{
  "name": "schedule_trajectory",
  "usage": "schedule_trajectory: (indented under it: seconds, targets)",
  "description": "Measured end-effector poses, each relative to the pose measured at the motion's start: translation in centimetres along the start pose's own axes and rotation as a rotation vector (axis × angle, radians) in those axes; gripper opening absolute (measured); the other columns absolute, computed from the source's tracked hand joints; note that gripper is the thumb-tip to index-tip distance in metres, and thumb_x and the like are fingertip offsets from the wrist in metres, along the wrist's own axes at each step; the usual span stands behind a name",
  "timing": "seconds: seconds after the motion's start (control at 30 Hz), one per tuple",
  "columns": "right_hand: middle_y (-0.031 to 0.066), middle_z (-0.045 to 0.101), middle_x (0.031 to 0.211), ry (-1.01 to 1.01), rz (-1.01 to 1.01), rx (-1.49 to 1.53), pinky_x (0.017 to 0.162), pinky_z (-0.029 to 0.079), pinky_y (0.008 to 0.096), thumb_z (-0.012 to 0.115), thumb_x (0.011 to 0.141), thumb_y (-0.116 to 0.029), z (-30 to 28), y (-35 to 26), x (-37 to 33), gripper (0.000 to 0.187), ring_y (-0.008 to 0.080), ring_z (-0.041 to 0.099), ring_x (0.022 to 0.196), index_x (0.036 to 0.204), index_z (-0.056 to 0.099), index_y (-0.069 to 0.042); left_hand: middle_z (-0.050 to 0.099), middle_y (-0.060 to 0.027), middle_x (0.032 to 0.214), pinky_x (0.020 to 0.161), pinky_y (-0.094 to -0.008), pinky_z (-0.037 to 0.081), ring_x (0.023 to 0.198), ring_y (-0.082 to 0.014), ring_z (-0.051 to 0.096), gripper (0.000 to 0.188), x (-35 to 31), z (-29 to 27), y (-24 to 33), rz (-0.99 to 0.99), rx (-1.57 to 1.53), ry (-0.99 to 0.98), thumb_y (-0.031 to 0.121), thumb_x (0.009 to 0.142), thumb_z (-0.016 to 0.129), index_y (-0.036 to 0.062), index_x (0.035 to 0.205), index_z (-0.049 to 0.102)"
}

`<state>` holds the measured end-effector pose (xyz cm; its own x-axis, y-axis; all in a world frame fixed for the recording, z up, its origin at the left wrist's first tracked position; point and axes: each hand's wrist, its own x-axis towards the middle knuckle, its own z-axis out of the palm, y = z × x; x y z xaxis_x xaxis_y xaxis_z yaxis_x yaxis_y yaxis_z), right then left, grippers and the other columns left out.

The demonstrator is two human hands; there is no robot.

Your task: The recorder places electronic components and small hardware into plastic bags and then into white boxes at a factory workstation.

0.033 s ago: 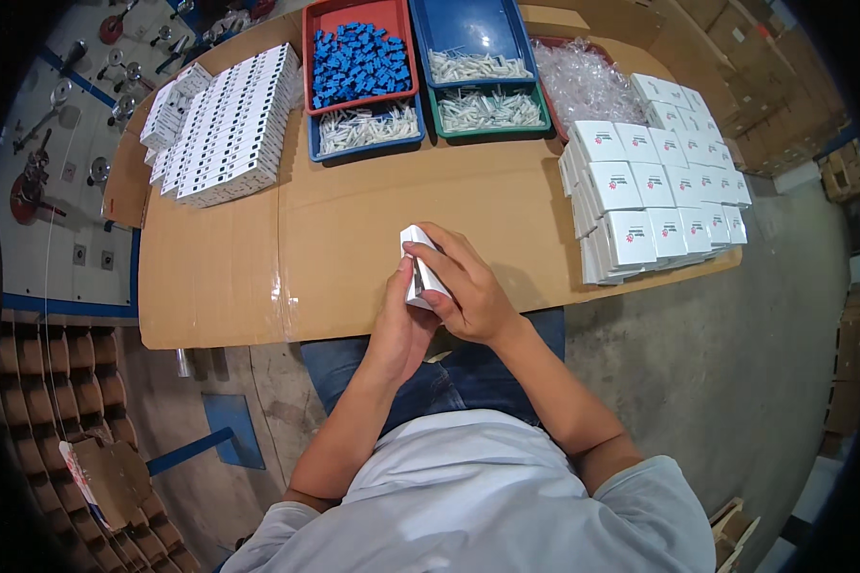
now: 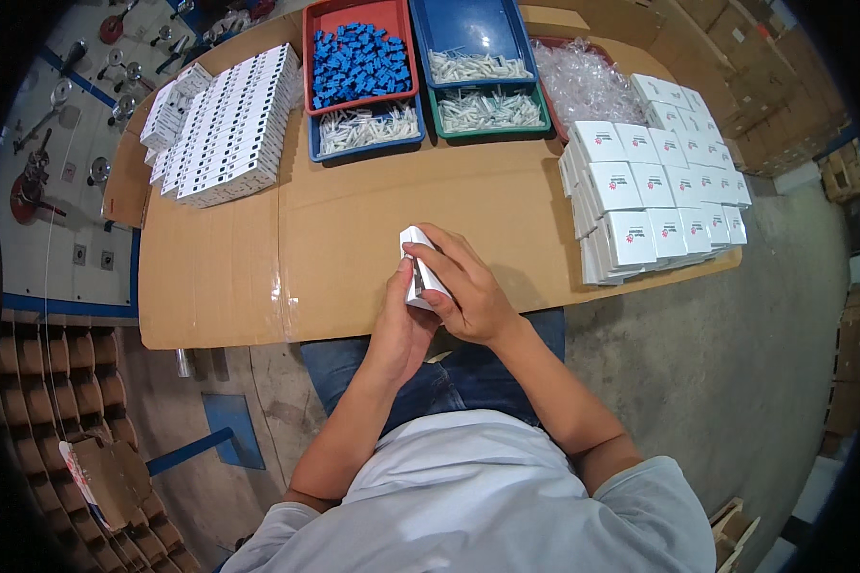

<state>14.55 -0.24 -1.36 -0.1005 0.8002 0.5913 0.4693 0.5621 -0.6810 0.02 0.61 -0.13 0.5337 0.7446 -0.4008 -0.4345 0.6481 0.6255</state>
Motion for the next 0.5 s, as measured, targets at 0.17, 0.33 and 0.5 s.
schedule_trajectory:
  seconds: [0.17, 0.33, 0.5]
  targets:
    - [0.0296, 0.054, 0.141, 0.012, 0.009, 0.041, 0.105, 0.046, 0.0471, 0.052, 0.105, -0.043, 0.3, 0.0, -0.1, 0.055, 0.0454, 0.057, 0.124, 0.133, 0.061, 0.004, 0.061, -0.0061, 0.125, 0.101, -0.0403, 0.047, 0.118, -0.0189, 0.059, 0.052, -0.1, -0.1, 0.1, 0.001, -0.006, -0.007, 0.052, 0.109, 0.040, 0.0114, 0.139, 0.050]
    - [0.0251, 0.054, 0.145, 0.368, 0.352, 0.729, 0.113, 0.041, 0.0439, 0.034, 0.110, -0.051, 0.7, 2.0, -0.5, 0.064, 0.0359, 0.055, 0.134, 0.143, 0.048, 0.002, 0.066, -0.0235, 0.129, 0.094, -0.0461, 0.056, 0.108, -0.0334, 0.070, 0.060, 0.4, -2.0, 0.0, 0.009, -0.129, -0.033, 0.050, 0.108, 0.031, 0.0032, 0.142, 0.048]
    - [0.0226, 0.051, 0.148, 0.445, 0.436, 0.638, 0.116, 0.040, 0.0421, 0.033, 0.111, -0.044, -1.3, 4.4, -1.2, 0.056, 0.0335, 0.051, 0.138, 0.146, 0.042, -0.001, 0.066, -0.0206, 0.127, 0.093, -0.0448, 0.057, 0.108, -0.0325, 0.070, 0.060, 2.1, -5.2, 0.7, 0.117, -0.187, -0.039, 0.049, 0.108, 0.032, 0.0021, 0.139, 0.052]
